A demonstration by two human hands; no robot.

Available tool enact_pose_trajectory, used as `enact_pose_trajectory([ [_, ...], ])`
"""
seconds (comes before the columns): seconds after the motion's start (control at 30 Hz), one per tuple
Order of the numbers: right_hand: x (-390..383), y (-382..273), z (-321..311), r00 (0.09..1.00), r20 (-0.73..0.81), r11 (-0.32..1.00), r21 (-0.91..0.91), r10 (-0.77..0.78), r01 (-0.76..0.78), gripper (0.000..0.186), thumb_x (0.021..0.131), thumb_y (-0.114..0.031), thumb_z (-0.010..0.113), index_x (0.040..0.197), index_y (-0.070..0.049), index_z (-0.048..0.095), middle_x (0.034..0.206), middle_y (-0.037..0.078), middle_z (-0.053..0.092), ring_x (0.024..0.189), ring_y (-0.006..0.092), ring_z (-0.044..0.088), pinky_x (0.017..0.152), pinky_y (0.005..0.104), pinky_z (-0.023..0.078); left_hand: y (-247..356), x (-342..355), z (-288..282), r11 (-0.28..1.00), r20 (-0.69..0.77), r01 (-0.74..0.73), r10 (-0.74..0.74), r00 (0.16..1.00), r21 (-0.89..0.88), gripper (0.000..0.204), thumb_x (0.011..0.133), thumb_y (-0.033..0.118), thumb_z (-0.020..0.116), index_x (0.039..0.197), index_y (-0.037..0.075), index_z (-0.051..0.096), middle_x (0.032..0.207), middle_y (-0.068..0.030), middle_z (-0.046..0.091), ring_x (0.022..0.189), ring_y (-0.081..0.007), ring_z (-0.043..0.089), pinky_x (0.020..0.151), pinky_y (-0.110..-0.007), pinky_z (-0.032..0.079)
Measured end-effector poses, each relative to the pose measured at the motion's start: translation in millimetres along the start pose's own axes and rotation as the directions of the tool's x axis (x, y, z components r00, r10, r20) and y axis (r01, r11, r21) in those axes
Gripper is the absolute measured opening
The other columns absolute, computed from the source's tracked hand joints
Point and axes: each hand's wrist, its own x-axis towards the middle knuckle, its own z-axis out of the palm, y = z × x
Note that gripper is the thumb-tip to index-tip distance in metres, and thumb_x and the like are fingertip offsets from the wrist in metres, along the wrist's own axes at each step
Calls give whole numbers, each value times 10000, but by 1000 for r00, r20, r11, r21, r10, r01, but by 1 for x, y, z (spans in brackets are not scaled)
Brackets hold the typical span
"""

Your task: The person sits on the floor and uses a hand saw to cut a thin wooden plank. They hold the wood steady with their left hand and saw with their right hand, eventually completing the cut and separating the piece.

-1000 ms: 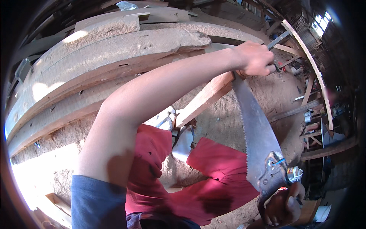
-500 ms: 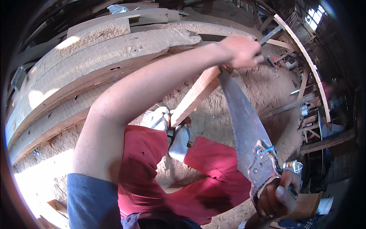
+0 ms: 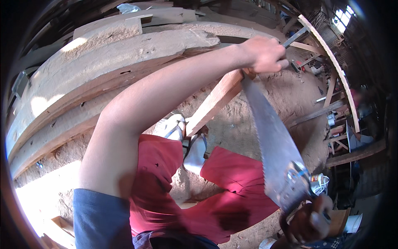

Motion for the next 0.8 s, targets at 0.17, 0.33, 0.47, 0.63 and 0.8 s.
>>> enact_pose_trajectory([
  [0.17, 7, -10, 1, 990, 129, 996, 70, -56, 47, 92, 1017, -31, 437, 962, -4, 369, 453, 50, 372, 305, 130, 372, 287, 314, 357, -1, -3, -1, 999, -65, -18, 22, 998, 49, 448, 942, 349, 474, 855, -41, 675, 779, -255, 680, 787, -422, 681, 795, -509, 540],
  [0.33, 19, -13, 11, 999, 13, 994, -96, 47, -46, 139, 986, 36, 408, 887, -62, 405, 458, 31, 368, 310, 121, 321, 297, 307, 305, 10, 0, -2, 999, 54, 4, -7, 999, 51, 437, 958, 343, 474, 879, -29, 688, 797, -246, 689, 813, -417, 685, 818, -509, 538],
  [0.47, 37, 3, -4, 992, 77, 990, -114, 98, -89, 108, 1003, -23, 388, 954, -109, 348, 482, 26, 345, 316, 107, 310, 278, 285, 288, 18, 2, 6, 1000, 28, -14, 13, 1000, 21, 413, 958, 323, 475, 882, -22, 690, 786, -242, 685, 805, -420, 681, 824, -517, 533],
  [0.63, 6, 7, 11, 998, 61, 963, -266, -30, 45, 113, 1008, -3, 415, 960, -75, 343, 490, 18, 332, 321, 106, 295, 270, 301, 270, -17, 9, -2, 994, 45, 109, -110, 993, 22, 416, 961, 358, 452, 937, 47, 727, 918, -223, 727, 921, -389, 703, 889, -506, 538],
  [0.8, 8, -6, 6, 995, 79, 990, -129, 66, -55, 108, 997, 9, 397, 952, -70, 338, 490, 28, 341, 315, 107, 284, 261, 305, 274, -6, 3, -7, 995, 14, 91, -91, 996, 33, 433, 960, 361, 445, 962, 33, 728, 891, -225, 712, 908, -404, 687, 864, -503, 527],
])
